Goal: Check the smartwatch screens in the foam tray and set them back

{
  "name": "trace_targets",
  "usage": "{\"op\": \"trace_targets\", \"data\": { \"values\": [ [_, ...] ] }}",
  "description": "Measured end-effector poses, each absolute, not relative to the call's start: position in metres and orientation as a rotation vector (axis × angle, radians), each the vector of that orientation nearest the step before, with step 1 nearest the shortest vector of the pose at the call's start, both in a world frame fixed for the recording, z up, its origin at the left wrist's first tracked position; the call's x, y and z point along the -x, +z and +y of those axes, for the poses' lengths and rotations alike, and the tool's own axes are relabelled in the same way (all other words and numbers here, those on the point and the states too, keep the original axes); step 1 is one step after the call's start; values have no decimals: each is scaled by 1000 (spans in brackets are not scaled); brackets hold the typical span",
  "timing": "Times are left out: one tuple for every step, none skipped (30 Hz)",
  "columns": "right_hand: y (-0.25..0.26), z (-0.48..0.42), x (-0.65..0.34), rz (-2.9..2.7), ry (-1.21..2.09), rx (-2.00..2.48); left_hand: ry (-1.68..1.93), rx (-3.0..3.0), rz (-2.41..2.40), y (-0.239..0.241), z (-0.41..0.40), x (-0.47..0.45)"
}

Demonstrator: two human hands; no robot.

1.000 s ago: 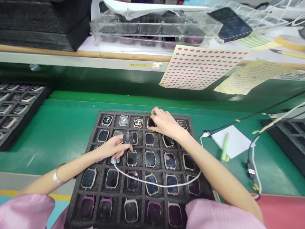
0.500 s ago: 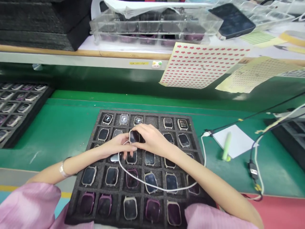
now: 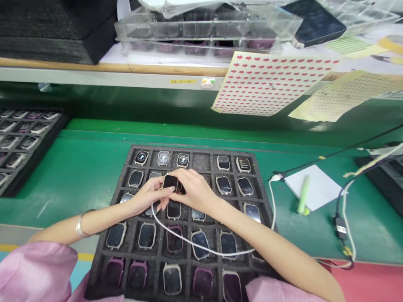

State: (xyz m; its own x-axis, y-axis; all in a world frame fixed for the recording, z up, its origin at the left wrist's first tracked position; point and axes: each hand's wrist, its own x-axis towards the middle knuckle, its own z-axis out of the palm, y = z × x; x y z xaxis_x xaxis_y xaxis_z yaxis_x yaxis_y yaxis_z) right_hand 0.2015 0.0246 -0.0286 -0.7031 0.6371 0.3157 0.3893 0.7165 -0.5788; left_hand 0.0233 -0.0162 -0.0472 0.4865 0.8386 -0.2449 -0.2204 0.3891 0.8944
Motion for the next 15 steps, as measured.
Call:
{"op": "trace_targets", "data": {
  "values": [
    [-29, 23, -201, -2394, 665, 770, 779, -942, 789, -48, -17, -22],
    [-29, 22, -201, -2374, 672, 759, 786, -958, 784, -49, -18, -21],
    [-29, 21, -200, -2357, 675, 751, 791, -975, 781, -50, -19, -20],
    [-29, 21, -201, -2345, 673, 746, 793, -989, 778, -51, -19, -20],
    [-29, 20, -201, -2338, 668, 744, 793, -999, 776, -52, -20, -20],
    [-30, 20, -201, -2333, 660, 744, 790, -1005, 774, -52, -20, -20],
    [-30, 20, -202, -2330, 654, 745, 786, -1009, 771, -52, -19, -20],
    [-31, 20, -202, -2328, 652, 745, 782, -1015, 769, -52, -19, -20],
    [-32, 19, -203, -2327, 655, 744, 776, -1023, 769, -51, -19, -20],
    [-32, 19, -203, -2326, 663, 744, 771, -1034, 769, -50, -18, -20],
    [-33, 19, -203, -2326, 673, 744, 766, -1046, 772, -49, -18, -19],
    [-33, 18, -203, -2326, 683, 748, 762, -1057, 774, -49, -18, -20],
    [-33, 18, -203, -2327, 693, 753, 761, -1067, 776, -48, -18, -20],
    [-33, 17, -203, -2331, 702, 758, 762, -1074, 778, -48, -18, -20],
    [-32, 16, -203, -2337, 711, 760, 763, -1078, 779, -47, -19, -20]
  ]
}}
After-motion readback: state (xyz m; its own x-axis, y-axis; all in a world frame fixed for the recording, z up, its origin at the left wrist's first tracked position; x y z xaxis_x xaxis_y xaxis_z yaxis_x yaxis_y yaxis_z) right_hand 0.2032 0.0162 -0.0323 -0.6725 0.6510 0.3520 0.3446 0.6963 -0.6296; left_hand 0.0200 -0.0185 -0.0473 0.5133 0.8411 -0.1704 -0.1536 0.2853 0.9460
